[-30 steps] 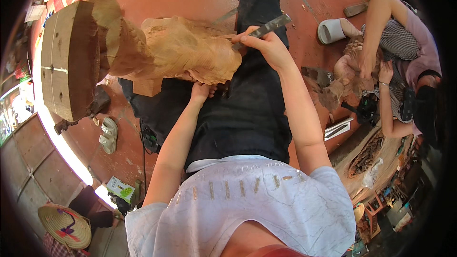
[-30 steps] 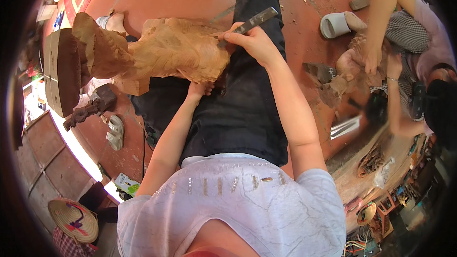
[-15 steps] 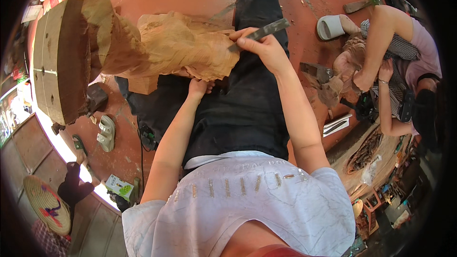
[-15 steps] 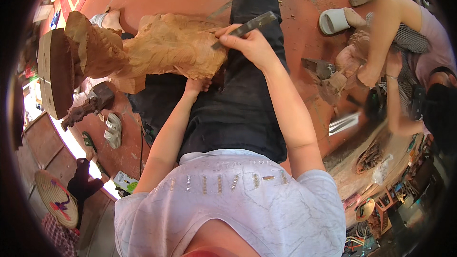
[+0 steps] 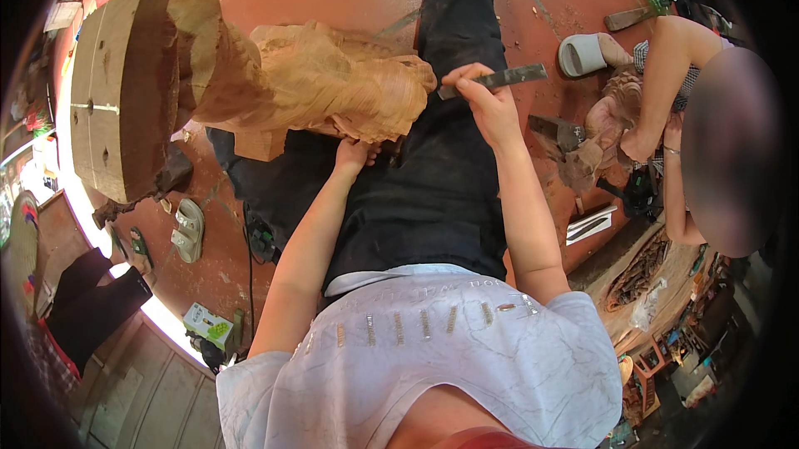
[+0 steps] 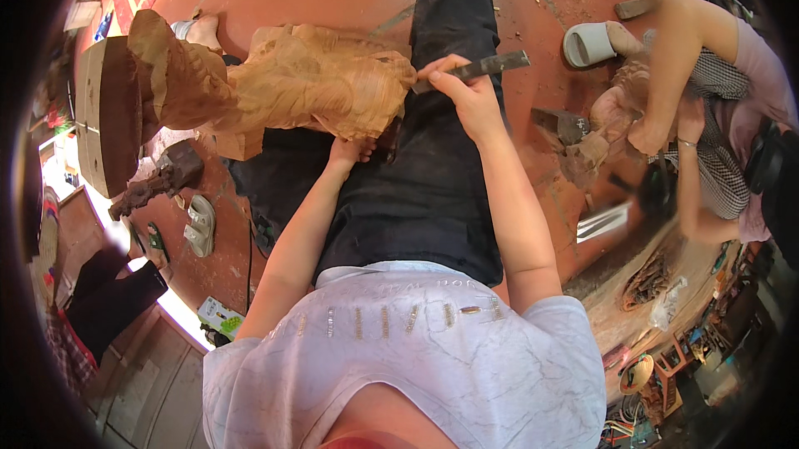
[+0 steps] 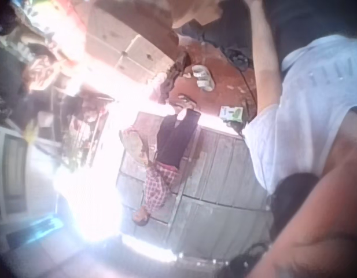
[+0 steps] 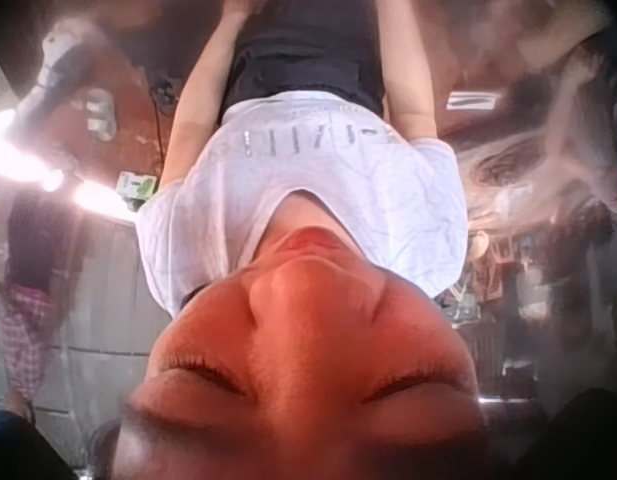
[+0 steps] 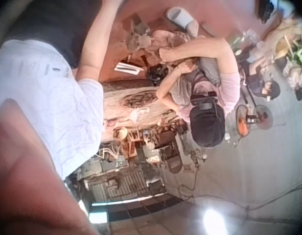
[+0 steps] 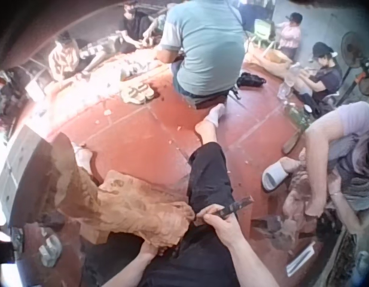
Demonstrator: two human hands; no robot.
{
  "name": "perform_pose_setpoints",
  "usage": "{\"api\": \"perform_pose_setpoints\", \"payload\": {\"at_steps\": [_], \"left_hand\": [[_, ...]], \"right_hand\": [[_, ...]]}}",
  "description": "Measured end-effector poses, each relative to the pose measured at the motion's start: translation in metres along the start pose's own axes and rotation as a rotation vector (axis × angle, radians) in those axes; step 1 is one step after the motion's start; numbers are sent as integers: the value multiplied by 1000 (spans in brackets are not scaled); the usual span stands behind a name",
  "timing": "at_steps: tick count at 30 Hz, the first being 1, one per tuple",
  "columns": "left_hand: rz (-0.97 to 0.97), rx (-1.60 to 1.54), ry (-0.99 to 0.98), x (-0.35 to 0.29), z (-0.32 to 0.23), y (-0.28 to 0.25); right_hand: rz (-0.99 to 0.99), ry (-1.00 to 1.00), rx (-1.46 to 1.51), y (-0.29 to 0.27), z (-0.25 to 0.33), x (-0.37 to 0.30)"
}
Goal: The person sits on the floor and carves a large piece of wood using a small knife. They hold the wood between their legs and use both hands to shape and refine the surface, occasionally adjusting their grip and the wood's position.
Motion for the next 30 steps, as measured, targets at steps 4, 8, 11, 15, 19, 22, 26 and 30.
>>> {"api": "perform_pose_setpoints", "payload": {"at_steps": [4,8,11,15,19,22,26,30], "left_hand": [[66,261,269,-9,6,2],[297,543,585,-88,-63,19],[350,528,879,-142,-113,30],[224,556,1321,-176,-165,49],[336,555,1589,-175,-175,64],[462,426,1581,-173,-171,51],[405,421,1542,-175,-177,49],[315,441,1567,-154,-181,56]], "right_hand": [[-72,51,104,-2,-6,-27],[-202,-7,-79,-3,-7,-56],[-185,-269,-641,3,1,-66],[-62,-450,-849,46,22,-77],[-52,-496,-637,65,13,-77],[-78,-590,-645,65,16,-72],[-153,-661,-706,72,14,-62],[-223,-727,-816,68,14,-45]]}}
Point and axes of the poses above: each hand's wrist, its own x-axis towards the middle knuckle, its own y-axis out of the palm, z = x × y, the point moved 1 cm from there along x, towards the middle knuckle, and after that the axes turned 6 degrees about y, right-handed, at the moved point
